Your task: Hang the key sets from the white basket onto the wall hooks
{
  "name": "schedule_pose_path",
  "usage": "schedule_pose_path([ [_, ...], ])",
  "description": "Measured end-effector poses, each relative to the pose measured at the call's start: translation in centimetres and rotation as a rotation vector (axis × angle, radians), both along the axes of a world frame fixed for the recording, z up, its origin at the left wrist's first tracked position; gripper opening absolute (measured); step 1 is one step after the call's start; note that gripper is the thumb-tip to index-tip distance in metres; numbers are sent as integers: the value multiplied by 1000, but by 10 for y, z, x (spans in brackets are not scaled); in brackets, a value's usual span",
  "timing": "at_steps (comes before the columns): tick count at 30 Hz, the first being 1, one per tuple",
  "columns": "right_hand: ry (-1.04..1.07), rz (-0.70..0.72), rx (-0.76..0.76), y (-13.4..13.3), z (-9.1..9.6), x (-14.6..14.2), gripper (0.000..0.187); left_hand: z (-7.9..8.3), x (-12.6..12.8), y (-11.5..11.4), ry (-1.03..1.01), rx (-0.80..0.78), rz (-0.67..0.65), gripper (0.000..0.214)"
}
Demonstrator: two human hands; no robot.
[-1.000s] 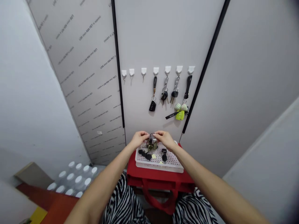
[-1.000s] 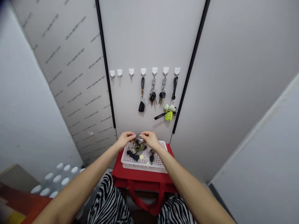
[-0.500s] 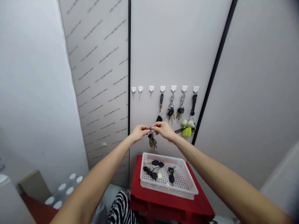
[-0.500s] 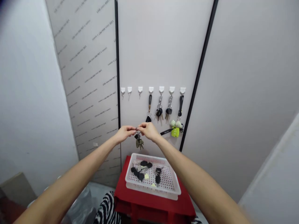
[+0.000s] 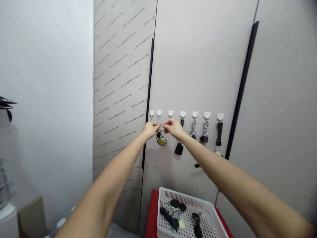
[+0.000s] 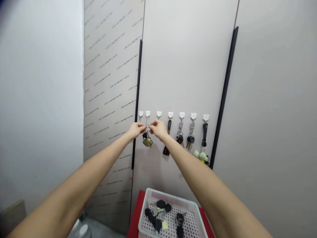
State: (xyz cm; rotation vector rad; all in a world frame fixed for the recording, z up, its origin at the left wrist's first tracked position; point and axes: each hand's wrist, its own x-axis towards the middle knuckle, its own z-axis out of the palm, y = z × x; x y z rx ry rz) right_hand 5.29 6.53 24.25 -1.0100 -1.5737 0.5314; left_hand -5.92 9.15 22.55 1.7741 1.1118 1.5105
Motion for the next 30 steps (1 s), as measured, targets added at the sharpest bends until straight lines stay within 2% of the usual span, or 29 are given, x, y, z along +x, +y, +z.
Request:
schedule_pose_path([
  [3,-29,-60,48,13,14,-8,9,16,-2,12,-18,3,63,8],
  [6,-40,-130,76,24,19,-8,7,22,4,18,-73,-21,81,8],
  [13,-95,-280,132,26,9,17,5,13,34,30,-20,-38,66,11],
  [18,-148,-384,117,21,19,29,11,21,54,39,17,-40,133,13],
  [24,-192,-426,93,39,28,32,17,32,60,47,72,-51,265,13],
  [26,-228,-451,79,46,28,31,18,30,60,51,83,-58,283,13],
  [30,-349,-539,44,52,22,32,19,18,61,57,98,-64,234,11],
])
